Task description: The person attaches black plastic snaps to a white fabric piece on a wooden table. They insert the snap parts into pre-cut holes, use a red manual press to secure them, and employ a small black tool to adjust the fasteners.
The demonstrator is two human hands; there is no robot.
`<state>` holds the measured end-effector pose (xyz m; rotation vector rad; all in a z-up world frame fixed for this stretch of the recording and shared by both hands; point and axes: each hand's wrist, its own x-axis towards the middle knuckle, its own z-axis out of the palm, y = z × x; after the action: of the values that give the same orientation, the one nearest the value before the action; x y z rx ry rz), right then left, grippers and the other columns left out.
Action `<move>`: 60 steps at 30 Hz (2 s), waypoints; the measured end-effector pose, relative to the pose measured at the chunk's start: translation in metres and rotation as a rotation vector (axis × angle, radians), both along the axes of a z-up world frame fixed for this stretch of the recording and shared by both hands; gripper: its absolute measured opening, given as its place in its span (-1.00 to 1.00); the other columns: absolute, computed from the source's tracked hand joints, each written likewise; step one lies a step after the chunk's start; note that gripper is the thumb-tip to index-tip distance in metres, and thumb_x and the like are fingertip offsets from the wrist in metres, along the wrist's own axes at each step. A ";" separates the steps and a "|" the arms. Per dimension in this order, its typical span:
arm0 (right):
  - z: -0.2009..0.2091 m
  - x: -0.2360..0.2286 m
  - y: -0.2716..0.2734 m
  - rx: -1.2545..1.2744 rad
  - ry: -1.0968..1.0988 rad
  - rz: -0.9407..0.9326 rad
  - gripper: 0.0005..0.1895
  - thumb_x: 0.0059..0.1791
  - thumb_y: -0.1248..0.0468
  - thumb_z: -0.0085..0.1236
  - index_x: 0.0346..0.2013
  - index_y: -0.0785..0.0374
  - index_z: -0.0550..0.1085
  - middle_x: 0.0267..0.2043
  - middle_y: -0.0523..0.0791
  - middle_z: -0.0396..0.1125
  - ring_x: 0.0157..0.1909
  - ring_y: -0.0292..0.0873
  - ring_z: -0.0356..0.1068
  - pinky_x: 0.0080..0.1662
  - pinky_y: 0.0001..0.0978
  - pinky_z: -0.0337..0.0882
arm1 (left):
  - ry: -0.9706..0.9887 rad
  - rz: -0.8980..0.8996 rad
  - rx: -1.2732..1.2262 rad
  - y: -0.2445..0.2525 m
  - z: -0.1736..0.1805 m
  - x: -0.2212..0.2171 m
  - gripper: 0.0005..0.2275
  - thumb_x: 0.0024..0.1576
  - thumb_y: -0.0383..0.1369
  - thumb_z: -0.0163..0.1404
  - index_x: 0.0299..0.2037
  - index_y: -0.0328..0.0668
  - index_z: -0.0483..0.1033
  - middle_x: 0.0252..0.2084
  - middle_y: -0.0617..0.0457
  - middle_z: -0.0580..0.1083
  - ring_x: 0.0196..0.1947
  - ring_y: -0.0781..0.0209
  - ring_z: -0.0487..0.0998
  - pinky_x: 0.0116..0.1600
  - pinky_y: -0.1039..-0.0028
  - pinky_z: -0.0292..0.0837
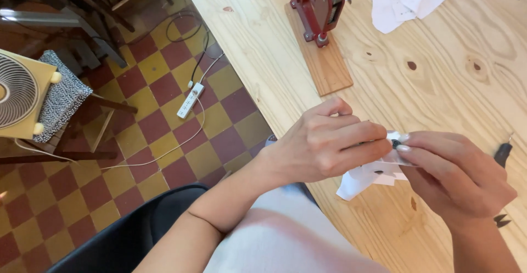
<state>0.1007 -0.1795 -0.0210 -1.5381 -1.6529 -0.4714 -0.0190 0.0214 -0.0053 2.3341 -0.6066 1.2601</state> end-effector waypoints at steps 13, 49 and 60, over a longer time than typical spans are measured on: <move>-0.022 0.029 0.104 -0.208 0.123 0.017 -0.86 -0.06 0.51 0.25 -0.35 0.61 0.47 -0.26 0.30 0.41 -0.27 0.22 0.47 -0.14 -0.06 0.54 | -0.036 -0.047 -0.221 0.109 -0.070 0.038 -0.85 0.33 -0.55 -0.11 -0.24 -0.28 0.54 -0.17 0.05 0.50 -0.40 0.23 0.42 -0.30 0.40 0.15; -0.225 0.169 0.162 -0.499 1.311 -0.591 -0.79 0.01 0.43 0.23 -0.13 0.13 0.42 -0.05 -0.15 0.41 0.00 -0.26 0.47 0.12 -0.45 0.57 | 0.616 0.351 -0.893 0.081 -0.250 0.137 -0.47 0.19 -0.63 0.18 0.37 -0.07 0.37 0.28 0.05 0.54 0.26 0.29 0.60 -0.08 0.32 0.29; -0.214 0.277 0.097 -0.907 1.258 -0.337 -0.73 0.13 0.13 0.04 0.04 0.22 0.37 0.08 -0.07 0.34 0.10 -0.20 0.44 0.20 -0.48 0.51 | 0.623 0.445 -0.883 0.076 -0.248 0.144 -0.56 0.27 -0.60 0.15 0.33 0.00 0.46 0.30 0.16 0.57 0.12 0.42 0.70 -0.16 0.36 0.26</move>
<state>0.3775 -0.0821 -0.2353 -2.0383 -0.5467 1.0706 0.1246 0.0971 -0.2534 1.9201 0.5928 0.6451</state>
